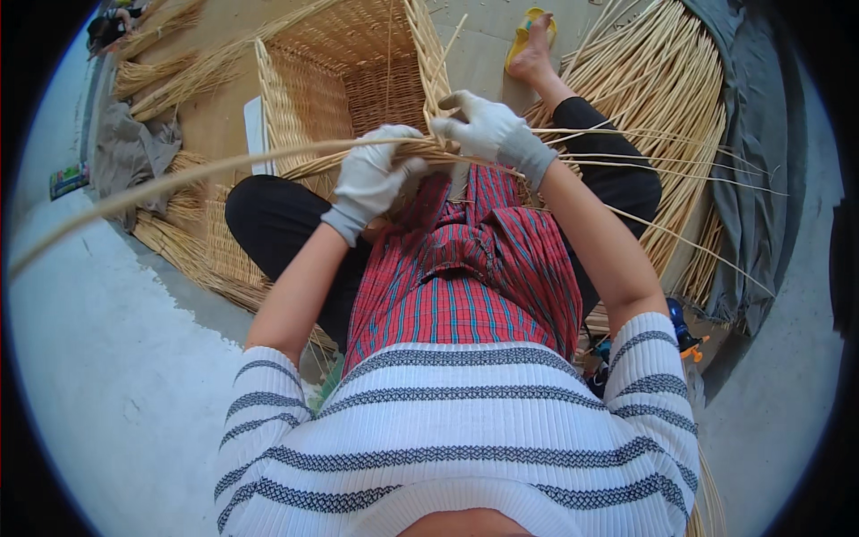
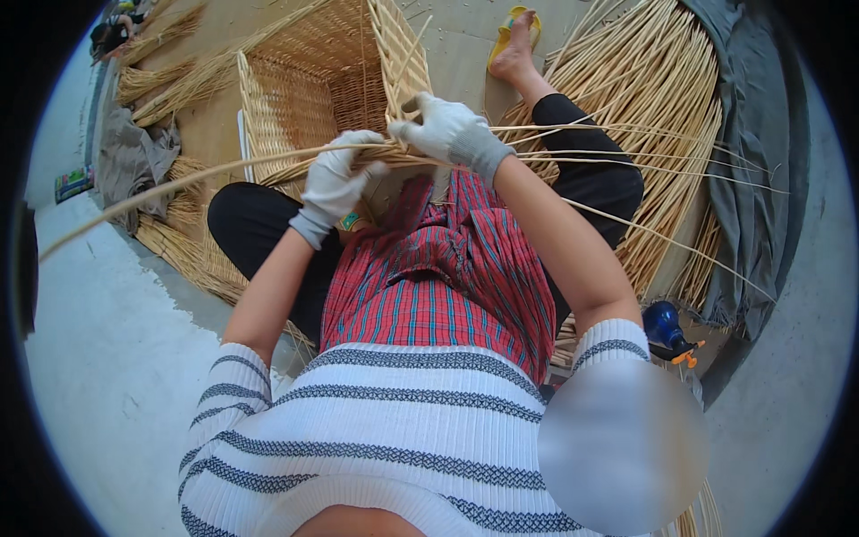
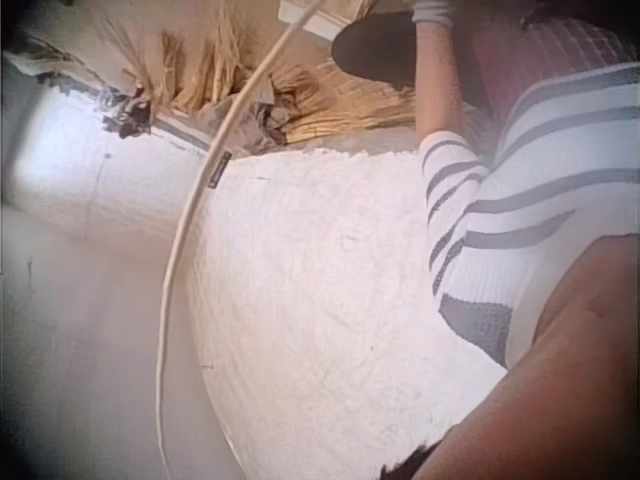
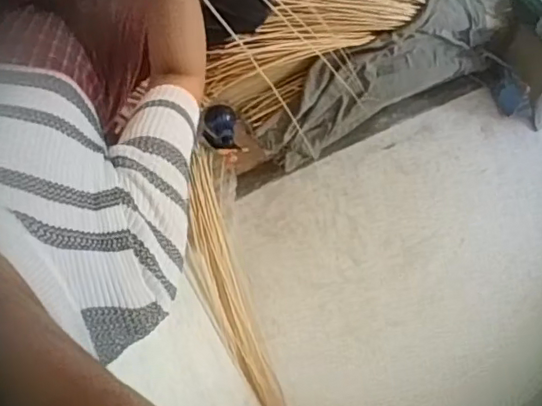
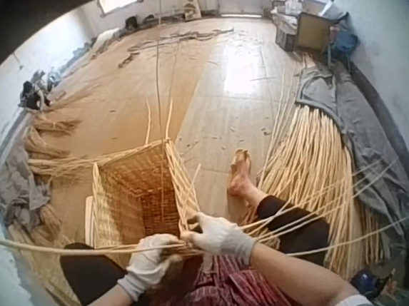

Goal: Weaving a wicker basket while sitting on the floor.

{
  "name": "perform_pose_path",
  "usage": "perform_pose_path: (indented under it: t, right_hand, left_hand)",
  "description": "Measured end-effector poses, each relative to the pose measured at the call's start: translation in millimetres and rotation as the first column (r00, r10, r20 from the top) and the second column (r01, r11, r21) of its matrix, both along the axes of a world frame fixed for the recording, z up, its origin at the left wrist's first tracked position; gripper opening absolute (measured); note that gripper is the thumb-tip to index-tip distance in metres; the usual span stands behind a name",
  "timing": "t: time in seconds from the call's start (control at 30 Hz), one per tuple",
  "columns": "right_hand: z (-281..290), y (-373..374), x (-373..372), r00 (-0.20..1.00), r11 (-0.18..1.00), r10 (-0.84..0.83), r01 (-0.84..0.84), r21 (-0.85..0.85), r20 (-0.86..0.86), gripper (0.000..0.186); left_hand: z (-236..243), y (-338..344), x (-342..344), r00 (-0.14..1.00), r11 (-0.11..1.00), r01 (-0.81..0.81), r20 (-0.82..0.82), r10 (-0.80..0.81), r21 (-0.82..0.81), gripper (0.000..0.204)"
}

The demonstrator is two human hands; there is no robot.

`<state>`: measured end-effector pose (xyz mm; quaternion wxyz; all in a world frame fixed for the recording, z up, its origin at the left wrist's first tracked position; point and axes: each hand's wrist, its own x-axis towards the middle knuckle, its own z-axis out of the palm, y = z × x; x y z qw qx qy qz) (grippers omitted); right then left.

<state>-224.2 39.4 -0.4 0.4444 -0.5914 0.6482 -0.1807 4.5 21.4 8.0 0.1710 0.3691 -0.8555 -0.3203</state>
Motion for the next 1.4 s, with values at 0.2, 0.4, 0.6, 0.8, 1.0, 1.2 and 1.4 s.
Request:
perform_pose_path:
  t: [0.2,0.4,0.6,0.8,1.0,1.2,1.4]
  right_hand:
    - [21.3,-40.5,15.4,0.964,0.947,0.191,-0.131,0.293,-0.184,0.096]
    - [27.6,-46.1,27.8,0.891,0.906,0.354,-0.251,0.342,-0.283,0.088]
    - [24.4,-42.1,35.9,0.927,0.946,0.252,-0.176,0.271,-0.278,0.047]
    - [13.3,-37.6,28.0,0.972,0.983,0.113,-0.079,0.167,-0.207,0.077]
    - [-2.8,0.6,25.4,0.982,0.998,0.025,-0.035,-0.052,-0.185,0.051]
    - [8.2,29.6,21.2,0.992,0.83,0.118,-0.12,-0.544,-0.039,0.025]
    - [-0.1,5.3,31.6,0.981,0.894,0.03,-0.113,-0.433,-0.194,0.032]
  left_hand:
    - [-33.0,11.2,8.1,0.995,0.95,-0.056,-0.091,0.03,-0.306,0.025]
    - [-27.0,10.8,4.0,0.994,0.939,0.015,-0.1,-0.052,-0.344,0.027]
    - [-6.0,9.3,-1.0,0.988,0.937,0.089,0.145,-0.042,-0.336,0.03]
    - [-17.5,15.4,-14.9,0.999,0.915,-0.015,0.024,0.026,-0.402,0.025]
    - [-31.2,14.4,-17.8,0.964,0.935,-0.19,-0.239,0.12,-0.298,0.015]
    - [-35.2,12.5,-20.0,0.981,0.903,-0.182,-0.131,0.141,-0.39,0.019]
    - [-32.4,17.0,-21.0,0.987,0.889,-0.145,-0.121,0.102,-0.435,0.025]
